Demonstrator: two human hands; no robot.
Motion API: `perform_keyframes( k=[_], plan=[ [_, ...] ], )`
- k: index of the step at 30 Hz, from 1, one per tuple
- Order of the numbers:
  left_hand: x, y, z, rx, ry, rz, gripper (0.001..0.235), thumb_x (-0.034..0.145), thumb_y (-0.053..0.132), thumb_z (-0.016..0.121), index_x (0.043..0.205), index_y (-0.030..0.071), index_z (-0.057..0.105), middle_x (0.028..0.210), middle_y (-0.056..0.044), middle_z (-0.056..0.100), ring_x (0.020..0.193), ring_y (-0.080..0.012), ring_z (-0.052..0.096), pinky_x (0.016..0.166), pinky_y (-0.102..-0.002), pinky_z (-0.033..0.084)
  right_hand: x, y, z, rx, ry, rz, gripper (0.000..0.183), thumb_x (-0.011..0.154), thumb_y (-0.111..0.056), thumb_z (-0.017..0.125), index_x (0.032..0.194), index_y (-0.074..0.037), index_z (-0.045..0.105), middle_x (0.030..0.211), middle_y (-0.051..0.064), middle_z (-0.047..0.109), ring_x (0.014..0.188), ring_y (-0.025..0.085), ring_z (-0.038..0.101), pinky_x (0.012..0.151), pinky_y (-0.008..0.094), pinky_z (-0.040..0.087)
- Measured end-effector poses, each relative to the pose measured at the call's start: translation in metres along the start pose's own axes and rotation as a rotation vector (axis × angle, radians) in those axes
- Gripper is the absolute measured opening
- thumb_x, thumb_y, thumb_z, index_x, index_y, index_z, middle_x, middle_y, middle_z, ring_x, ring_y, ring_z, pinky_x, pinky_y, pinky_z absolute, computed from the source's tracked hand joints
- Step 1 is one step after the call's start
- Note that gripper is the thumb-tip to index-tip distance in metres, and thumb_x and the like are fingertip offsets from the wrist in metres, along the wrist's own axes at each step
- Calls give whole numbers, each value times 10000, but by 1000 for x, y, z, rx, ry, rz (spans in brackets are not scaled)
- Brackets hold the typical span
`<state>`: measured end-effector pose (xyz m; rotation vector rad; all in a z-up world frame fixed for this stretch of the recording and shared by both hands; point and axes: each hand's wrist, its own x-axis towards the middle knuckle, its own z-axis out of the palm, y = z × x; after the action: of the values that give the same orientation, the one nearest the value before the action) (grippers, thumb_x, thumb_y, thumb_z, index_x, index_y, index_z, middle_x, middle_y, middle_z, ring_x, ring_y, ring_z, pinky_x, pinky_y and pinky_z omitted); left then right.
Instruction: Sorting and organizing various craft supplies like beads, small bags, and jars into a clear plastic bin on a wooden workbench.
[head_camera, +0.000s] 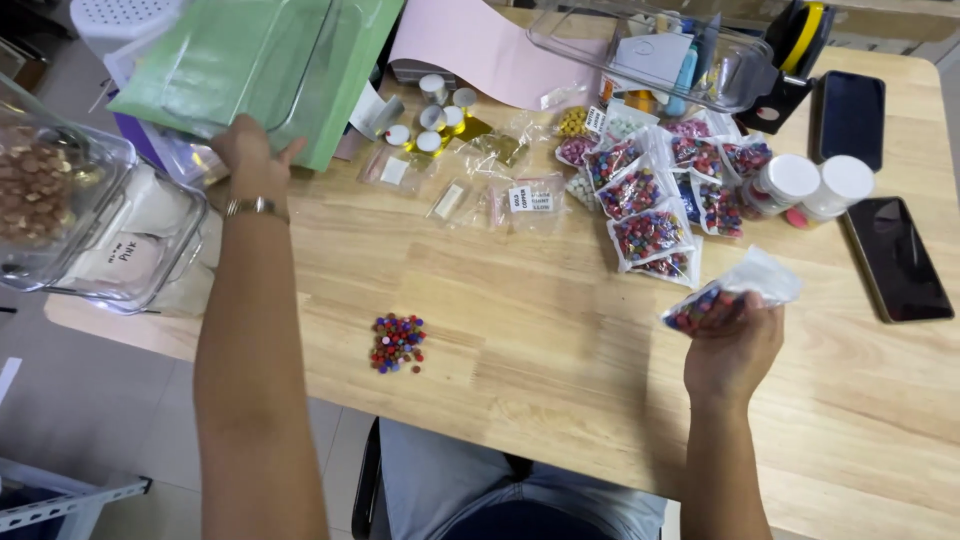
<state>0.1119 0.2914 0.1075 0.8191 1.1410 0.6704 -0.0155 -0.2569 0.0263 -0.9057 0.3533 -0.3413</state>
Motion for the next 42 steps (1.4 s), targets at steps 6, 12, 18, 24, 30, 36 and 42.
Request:
perform_keyframes(
  k=[6,12,18,24,30,36,42],
  plan=[
    [-79,-9,-82,-45,-227,154,828,791,-60,440,1551,225,277,1165,-91,499,746,-187,496,778,-483,778,23,-15,-34,-4,86,-239,143,1010,-242,705,1132,-177,669,1091,30,724,1009,184,715,673,395,588],
    [-168,-2,-162,293,-544,232,389,957,367,706,1277,250,519,1057,0,637,951,-166,698,660,-385,659,34,-53,-92,127,281,-319,516,811,-32,853,1270,-49,619,1196,288,758,1012,374,815,823,593,731],
    [-221,-68,-205,842,-621,12,757,789,-32,571,1511,194,536,1409,-10,671,1228,-141,631,967,-308,498,43,-101,-167,-603,385,-496,110,1072,-202,768,1137,-115,745,1130,-17,779,1011,68,772,773,145,586],
    [-260,-113,-205,1068,-1032,-330,901,840,30,430,1608,368,100,1723,254,59,1364,-105,502,649,-376,685,27,-121,-130,-653,168,-303,116,1037,-165,760,1147,-159,726,1155,-38,762,1011,63,772,865,186,678],
    [-288,-134,-196,919,-1051,-454,917,860,16,433,1614,390,68,1683,205,234,1440,-72,435,861,-402,686,80,-141,-192,-750,-134,-214,336,1113,-379,582,1356,-148,602,1348,-51,634,1197,41,652,1021,144,591],
    [-283,-174,-210,863,-798,-532,956,884,-22,491,1637,446,131,1346,-12,622,1058,-162,616,806,-433,700,-9,-142,-75,-1102,-200,-426,757,858,-7,781,1552,-32,479,1271,147,599,1005,166,584,848,282,529],
    [-232,-196,-241,850,-1163,-70,1106,790,78,783,1613,233,60,1733,90,79,1560,-82,118,983,-314,615,-8,-141,-4,-1395,-754,-460,201,790,-150,793,987,-122,825,964,-8,841,851,77,795,786,222,594]
  ],
)
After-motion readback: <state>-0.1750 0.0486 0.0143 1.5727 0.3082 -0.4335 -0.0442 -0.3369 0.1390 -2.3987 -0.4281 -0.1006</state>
